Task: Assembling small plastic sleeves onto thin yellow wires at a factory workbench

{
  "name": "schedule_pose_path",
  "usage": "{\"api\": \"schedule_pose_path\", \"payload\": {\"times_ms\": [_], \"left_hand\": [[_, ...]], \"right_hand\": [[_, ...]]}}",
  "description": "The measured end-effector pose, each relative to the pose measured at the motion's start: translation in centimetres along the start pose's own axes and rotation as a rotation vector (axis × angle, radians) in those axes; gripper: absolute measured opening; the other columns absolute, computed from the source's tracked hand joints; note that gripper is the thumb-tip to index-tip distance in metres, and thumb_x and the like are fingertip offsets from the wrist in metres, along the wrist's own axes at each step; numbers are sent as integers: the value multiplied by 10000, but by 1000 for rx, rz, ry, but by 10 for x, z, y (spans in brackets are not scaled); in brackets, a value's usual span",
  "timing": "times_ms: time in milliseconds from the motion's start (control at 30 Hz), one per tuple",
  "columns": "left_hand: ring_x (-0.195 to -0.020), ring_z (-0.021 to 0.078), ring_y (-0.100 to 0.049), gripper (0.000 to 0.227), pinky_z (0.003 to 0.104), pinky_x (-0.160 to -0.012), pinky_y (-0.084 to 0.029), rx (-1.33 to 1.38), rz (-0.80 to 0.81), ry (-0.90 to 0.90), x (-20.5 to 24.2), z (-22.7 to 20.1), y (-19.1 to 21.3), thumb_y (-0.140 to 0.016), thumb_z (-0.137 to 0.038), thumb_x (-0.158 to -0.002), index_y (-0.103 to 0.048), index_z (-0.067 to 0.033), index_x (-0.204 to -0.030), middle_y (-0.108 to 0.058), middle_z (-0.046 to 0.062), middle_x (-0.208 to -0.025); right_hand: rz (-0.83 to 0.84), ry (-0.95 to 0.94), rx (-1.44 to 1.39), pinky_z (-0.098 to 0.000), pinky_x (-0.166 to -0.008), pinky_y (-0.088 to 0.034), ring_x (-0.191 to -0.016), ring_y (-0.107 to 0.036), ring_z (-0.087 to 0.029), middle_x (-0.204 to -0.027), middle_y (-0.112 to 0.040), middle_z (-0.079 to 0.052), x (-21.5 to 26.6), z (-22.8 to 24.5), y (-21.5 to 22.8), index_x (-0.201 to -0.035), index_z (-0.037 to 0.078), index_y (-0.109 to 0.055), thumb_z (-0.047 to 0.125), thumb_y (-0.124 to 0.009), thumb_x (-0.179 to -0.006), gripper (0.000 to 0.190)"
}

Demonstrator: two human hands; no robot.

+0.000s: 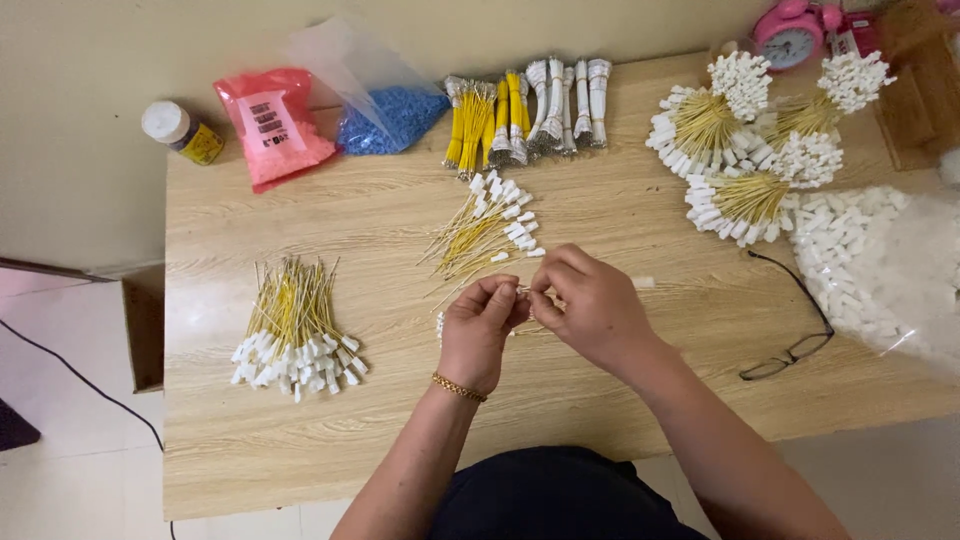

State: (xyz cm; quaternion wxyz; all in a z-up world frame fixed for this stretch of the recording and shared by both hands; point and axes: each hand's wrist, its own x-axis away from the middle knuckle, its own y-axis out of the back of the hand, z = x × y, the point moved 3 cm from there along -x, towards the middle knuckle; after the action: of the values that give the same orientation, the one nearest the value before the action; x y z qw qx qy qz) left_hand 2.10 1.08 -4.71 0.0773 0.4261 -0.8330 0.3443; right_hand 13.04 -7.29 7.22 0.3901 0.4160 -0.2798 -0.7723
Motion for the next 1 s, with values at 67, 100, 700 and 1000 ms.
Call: {"api": "schedule_pose_path", "payload": {"times_ms": [67,100,700,1000], "left_hand": [[-731,180,-705,137,277,-692,-608,-5,0,-9,-2,-2,-1,-607,-69,-938,-645,15,-1039,-688,125,-845],[-726,167,-703,134,263,-687,-605,-10,4,-21,-2,-4,-1,-606,-66,-937,-644,12,-1038,-687,115,-839],[-683,170,-657,152,277,-666,-591,-120,-36,4,5,17,8,-618,-47,-925,-654,37,-1047,-661,117,-795],[-658,152,-655,75,270,-617,-568,-551,-35,-105,-16,65,53,-676,-59,-888,-711,-18,-939,-679,98,-737]], "right_hand": [[17,-40,-71,-279,-614,-534,-725,-665,-184,-845,-615,3,-1,0,4,-758,145,-590,96,-686,-799,115],[29,-78,-139,-280,-630,-545,-745,-676,-194,-864,-631,-11,-2,0,5,-777,136,-612,98,-683,-820,92],[29,-177,-169,-298,-592,-550,-723,-669,-230,-837,-610,-35,29,-10,-28,-779,112,-594,103,-697,-791,103],[380,-335,-225,-445,-717,-548,-870,-667,-374,-913,-635,-170,77,-73,-101,-908,33,-631,123,-657,-854,109]]}}
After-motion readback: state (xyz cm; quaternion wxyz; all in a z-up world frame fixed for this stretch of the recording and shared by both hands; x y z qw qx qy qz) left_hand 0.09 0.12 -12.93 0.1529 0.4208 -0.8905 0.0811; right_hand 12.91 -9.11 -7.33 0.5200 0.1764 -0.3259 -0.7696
